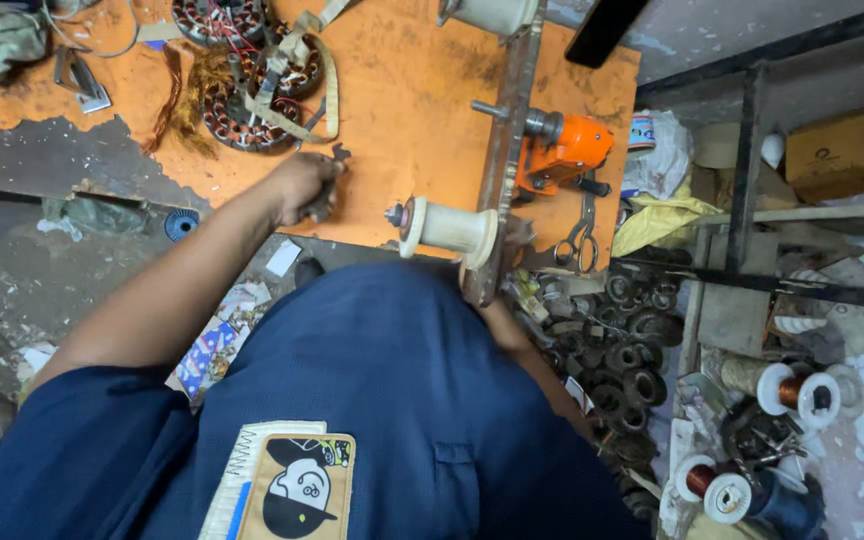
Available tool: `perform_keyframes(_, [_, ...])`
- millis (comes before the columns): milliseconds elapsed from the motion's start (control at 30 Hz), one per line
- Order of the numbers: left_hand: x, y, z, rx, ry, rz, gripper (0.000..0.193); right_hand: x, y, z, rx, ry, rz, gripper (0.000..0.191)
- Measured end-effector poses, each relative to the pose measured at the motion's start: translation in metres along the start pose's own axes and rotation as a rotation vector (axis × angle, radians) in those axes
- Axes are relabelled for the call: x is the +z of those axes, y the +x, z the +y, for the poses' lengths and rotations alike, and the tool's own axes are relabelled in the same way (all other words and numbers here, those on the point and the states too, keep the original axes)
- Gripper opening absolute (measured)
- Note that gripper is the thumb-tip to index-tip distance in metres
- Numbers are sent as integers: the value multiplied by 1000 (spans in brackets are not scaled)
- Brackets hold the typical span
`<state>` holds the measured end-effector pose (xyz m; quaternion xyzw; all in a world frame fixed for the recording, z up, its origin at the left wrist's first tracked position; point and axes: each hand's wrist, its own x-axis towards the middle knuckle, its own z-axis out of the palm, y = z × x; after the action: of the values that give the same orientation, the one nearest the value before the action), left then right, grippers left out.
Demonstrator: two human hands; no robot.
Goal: The person assembles a cylindrical motor component on a workbench, using a wrench to tighten a nut and a tape measure to check dimensions. They then operate a winding machine to rotate the component.
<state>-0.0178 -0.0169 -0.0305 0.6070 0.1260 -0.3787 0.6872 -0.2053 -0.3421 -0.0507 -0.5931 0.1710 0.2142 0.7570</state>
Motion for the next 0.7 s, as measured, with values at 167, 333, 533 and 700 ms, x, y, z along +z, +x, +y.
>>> perform_keyframes(167, [6,0,-21,84,28,11,22,39,83,-34,-109,455,-68,44])
perform_keyframes(333, [-7,-17,-26,940,995,463,36,70,127,-45,-90,650,-80,48])
perform_keyframes(533, [-23,-35,-23,482,528,66,23,64,84,-48,-320,551,-80,67])
perform_keyframes(700, [2,-44,-24,684,561,-163,25,62,45,-59,-444,302,-125,80])
